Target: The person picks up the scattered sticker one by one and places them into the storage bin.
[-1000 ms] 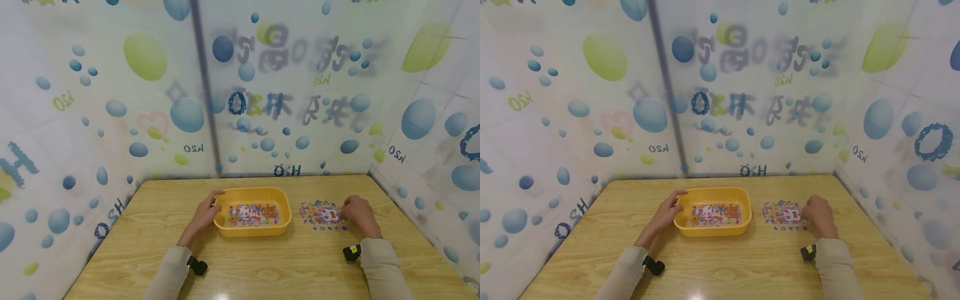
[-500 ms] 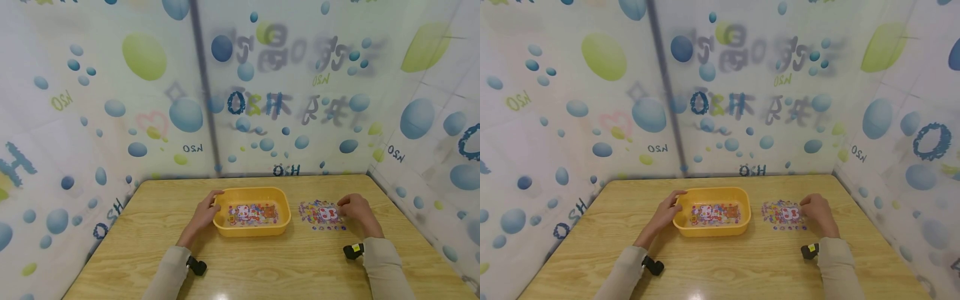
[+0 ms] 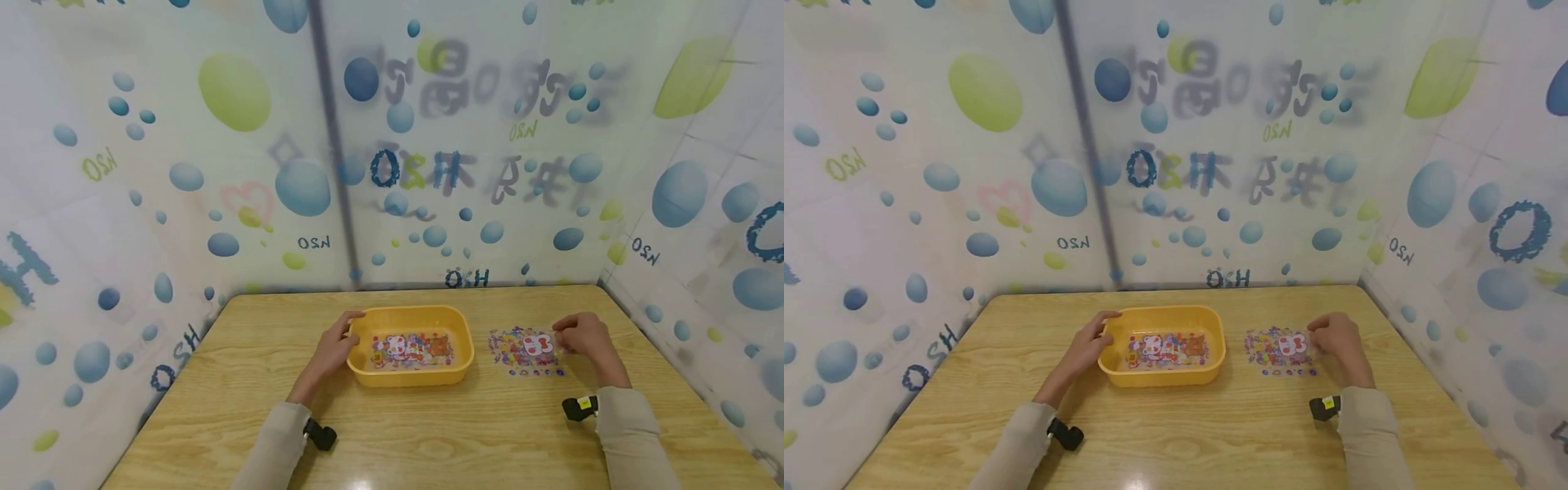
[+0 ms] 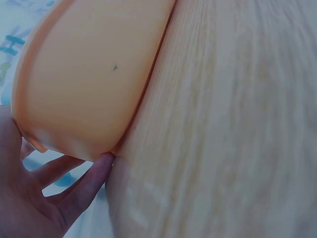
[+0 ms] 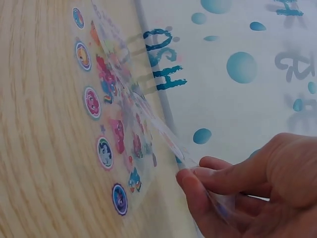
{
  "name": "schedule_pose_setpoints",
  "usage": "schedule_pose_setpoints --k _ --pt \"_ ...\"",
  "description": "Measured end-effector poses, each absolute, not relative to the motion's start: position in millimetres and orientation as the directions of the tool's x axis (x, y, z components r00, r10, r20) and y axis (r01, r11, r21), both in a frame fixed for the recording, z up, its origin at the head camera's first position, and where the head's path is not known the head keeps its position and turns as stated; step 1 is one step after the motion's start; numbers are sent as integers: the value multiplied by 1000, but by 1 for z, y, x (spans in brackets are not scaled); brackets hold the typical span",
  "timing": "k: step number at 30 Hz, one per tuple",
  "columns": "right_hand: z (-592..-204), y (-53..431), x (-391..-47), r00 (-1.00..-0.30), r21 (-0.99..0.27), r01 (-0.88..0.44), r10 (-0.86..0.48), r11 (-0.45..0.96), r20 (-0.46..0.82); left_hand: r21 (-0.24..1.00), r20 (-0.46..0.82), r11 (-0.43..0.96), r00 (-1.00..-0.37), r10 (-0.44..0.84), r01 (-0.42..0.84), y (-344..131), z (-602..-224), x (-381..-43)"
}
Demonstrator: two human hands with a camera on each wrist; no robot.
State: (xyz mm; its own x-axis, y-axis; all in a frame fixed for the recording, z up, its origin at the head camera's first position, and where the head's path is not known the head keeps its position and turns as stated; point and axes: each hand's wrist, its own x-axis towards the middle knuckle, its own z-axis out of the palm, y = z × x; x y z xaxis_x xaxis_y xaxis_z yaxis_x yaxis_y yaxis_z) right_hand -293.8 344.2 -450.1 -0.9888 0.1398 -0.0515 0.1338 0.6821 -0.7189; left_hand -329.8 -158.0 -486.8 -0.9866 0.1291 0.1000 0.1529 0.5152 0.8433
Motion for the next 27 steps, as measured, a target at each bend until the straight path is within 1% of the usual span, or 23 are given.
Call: schedule_pose_setpoints --k 9,27 --pt "-442 340 -289 -989 -753 88 146 652 10 836 101 527 -987 122 151 -158 -486 -329" --pt "-432 339 -288 -986 -768 80 165 635 34 839 91 525 -988 125 143 -157 -486 -330"
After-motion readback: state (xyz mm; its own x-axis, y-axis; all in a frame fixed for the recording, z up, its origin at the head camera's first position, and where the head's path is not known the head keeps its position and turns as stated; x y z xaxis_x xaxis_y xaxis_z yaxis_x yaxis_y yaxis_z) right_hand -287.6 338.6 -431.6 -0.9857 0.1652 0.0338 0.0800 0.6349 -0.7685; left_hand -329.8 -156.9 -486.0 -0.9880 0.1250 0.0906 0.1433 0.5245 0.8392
